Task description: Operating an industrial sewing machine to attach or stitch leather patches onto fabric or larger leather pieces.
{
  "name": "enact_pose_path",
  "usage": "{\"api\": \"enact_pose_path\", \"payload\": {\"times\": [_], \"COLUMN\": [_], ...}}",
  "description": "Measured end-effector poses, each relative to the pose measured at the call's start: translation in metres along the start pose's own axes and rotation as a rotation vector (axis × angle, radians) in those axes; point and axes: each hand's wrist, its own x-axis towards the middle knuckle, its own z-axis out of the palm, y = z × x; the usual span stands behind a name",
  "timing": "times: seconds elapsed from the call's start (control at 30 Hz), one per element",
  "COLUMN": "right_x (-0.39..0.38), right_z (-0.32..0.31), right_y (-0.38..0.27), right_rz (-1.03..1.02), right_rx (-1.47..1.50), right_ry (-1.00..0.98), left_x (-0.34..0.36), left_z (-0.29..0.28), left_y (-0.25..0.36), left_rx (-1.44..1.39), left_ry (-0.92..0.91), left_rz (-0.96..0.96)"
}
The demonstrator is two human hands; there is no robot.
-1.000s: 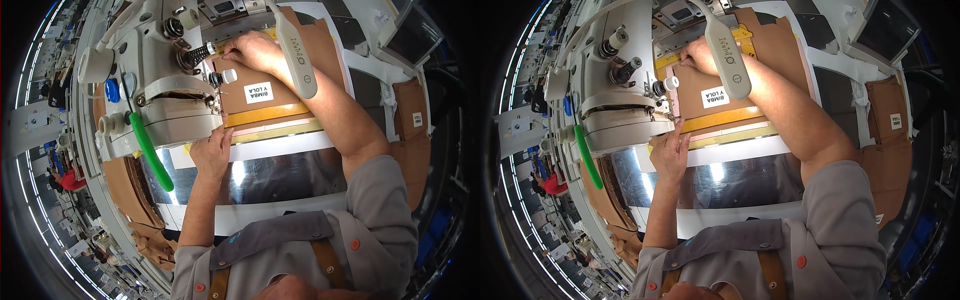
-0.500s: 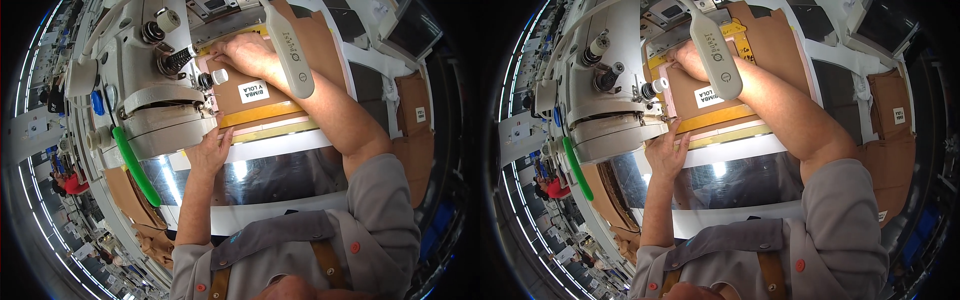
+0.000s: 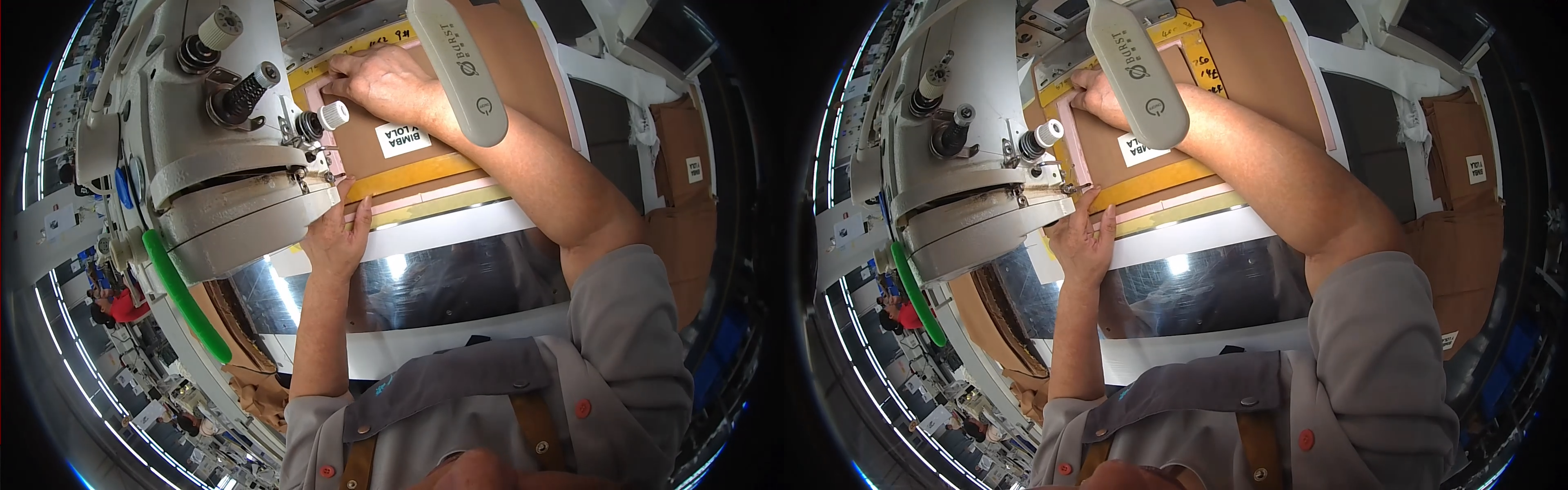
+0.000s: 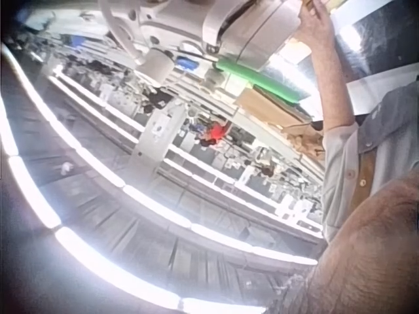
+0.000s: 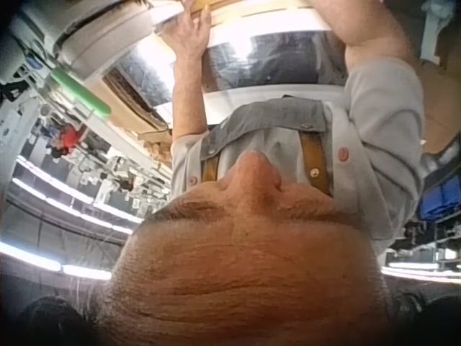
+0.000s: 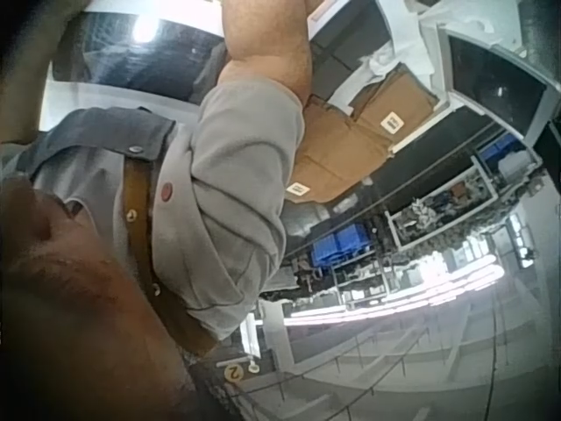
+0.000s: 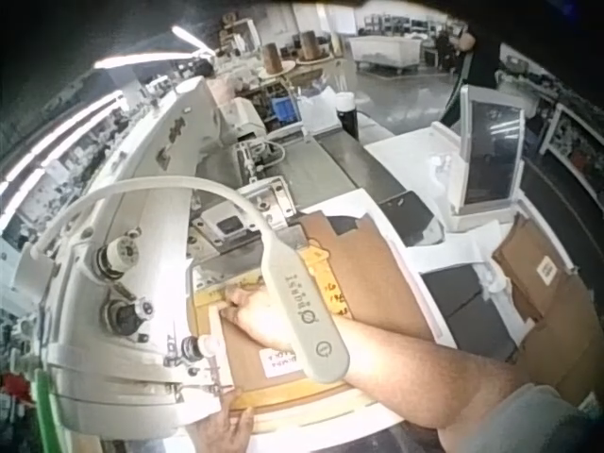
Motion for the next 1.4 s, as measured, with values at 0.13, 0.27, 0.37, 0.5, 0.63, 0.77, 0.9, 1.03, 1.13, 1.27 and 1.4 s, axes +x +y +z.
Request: {"api": "enact_pose_path", "payload": {"times": [0.13,0.27,0.37,0.5,0.63,0.77,0.9,1.03,1.13,1.27,1.4], "right_x": [0.001,-0.001,-0.007,-0.013,-0.02,-0.019,-0.023,-0.01,-0.007,0.001,0.005], "right_z": [-0.003,-0.015,0.001,-0.011,-0.025,-0.035,-0.029,-0.042,-0.046,-0.052,-0.057], "right_y": [-0.004,-0.018,-0.024,-0.035,-0.041,-0.046,-0.044,-0.05,-0.052,-0.053,-0.056], "right_rz": [-0.073,-0.15,-0.042,-0.011,0.0,0.057,0.078,0.099,0.144,0.187,0.223], "right_rx": [-0.102,-0.218,-0.107,0.052,0.0,-0.118,-0.061,-0.047,-0.076,-0.073,-0.113], "right_ry": [-0.005,0.01,0.041,-0.073,-0.212,-0.462,-0.402,-0.508,-0.629,-0.651,-0.761], "left_x": [0.001,0.001,0.008,0.008,0.002,-0.004,-0.002,0.003,0.002,0.004,0.005], "left_z": [0.001,-0.003,-0.003,-0.008,-0.008,-0.005,-0.01,-0.013,-0.007,-0.015,-0.016], "left_y": [0.001,0.01,0.012,0.019,0.02,0.025,0.034,0.044,0.047,0.053,0.055], "left_rx": [0.019,0.109,0.274,0.386,0.325,0.221,0.094,0.117,0.141,0.1,0.115], "left_ry": [0.058,0.033,0.14,0.115,0.018,0.044,-0.001,-0.097,-0.03,-0.155,-0.199], "left_rz": [0.042,0.002,0.142,0.113,0.041,0.055,0.001,-0.074,0.02,-0.137,-0.137]}}
